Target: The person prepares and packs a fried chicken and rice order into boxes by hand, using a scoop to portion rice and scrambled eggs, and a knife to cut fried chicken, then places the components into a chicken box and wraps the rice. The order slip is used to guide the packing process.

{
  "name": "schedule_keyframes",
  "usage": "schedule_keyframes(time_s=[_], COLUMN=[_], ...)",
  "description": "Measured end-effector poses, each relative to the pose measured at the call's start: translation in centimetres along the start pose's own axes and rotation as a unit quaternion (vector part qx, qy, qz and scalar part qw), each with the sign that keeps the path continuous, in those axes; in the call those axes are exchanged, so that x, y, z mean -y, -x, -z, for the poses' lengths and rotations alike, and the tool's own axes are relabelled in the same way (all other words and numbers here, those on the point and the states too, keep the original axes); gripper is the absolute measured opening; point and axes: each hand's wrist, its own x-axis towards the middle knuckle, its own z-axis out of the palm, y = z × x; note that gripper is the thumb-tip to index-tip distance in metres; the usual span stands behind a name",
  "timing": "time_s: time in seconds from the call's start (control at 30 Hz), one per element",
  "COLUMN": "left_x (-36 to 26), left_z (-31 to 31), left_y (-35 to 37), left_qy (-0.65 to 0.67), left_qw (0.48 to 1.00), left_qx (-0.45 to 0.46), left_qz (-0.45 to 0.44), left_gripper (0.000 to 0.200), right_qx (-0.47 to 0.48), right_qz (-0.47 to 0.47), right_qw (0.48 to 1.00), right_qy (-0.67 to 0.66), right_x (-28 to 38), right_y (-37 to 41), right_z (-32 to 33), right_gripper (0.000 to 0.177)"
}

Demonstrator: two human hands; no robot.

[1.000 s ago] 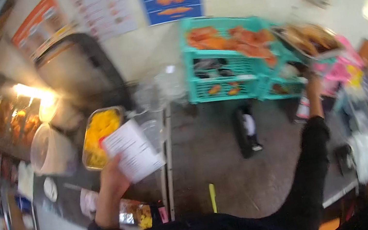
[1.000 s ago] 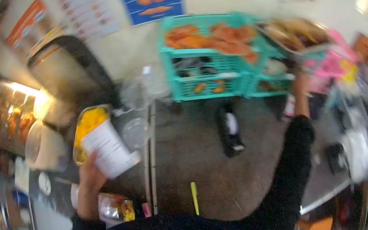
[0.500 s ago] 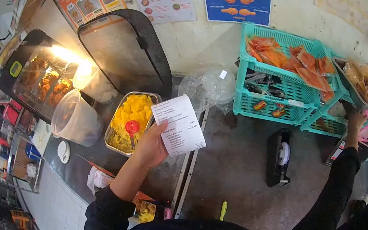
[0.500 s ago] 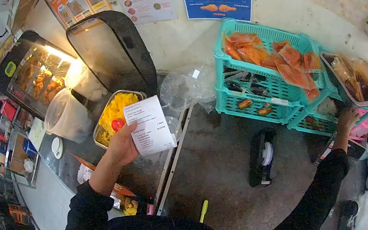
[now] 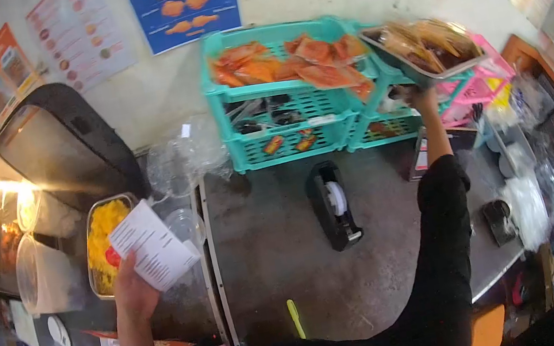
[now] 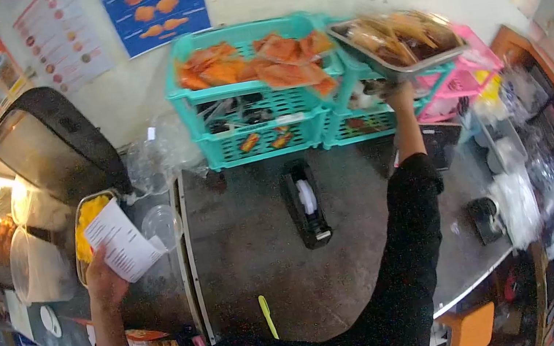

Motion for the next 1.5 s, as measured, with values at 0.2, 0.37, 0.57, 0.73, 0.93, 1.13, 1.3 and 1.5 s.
schedule_keyframes(time_s=[0.2,0.37,0.57,0.73,0.93,1.13,1.3,1.5], left_x=[0.1,0.6,0.6,0.3,-0.3,-2.2,-6.3,-9.8], left_z=[0.2,1.2,0.7,1.6,2.3,4.7,8.5,16.0], left_y=[0.9,0.6,0.8,1.3,3.2,8.3,16.8,30.4], left_qy=[-0.009,0.001,-0.004,0.005,0.023,0.031,0.058,0.067], left_qw=[1.000,1.000,1.000,1.000,0.999,0.998,0.990,0.962], left_qx=[-0.024,-0.018,-0.020,-0.021,-0.026,-0.030,-0.043,-0.066], left_qz=[0.012,0.022,0.022,0.013,-0.006,-0.050,-0.124,-0.256], left_gripper=[0.039,0.040,0.040,0.041,0.042,0.044,0.042,0.042], right_qx=[-0.173,-0.073,-0.068,-0.194,-0.163,-0.141,0.075,0.326], right_qz=[0.136,0.146,0.108,0.169,0.053,0.203,0.196,0.254], right_qw=[0.940,0.928,0.890,0.848,0.981,0.968,0.977,0.904], right_qy=[0.262,0.334,0.438,0.463,0.087,0.042,-0.024,-0.110], right_x=[2.5,-1.5,4.6,5.1,6.2,11.4,22.0,30.8], right_y=[2.1,-1.6,1.0,0.2,5.4,15.8,27.1,41.9], right_z=[-1.3,-5.3,-8.6,-9.4,-4.9,2.9,6.5,-0.4], right_gripper=[0.020,0.026,0.043,0.050,0.021,0.011,0.007,0.006])
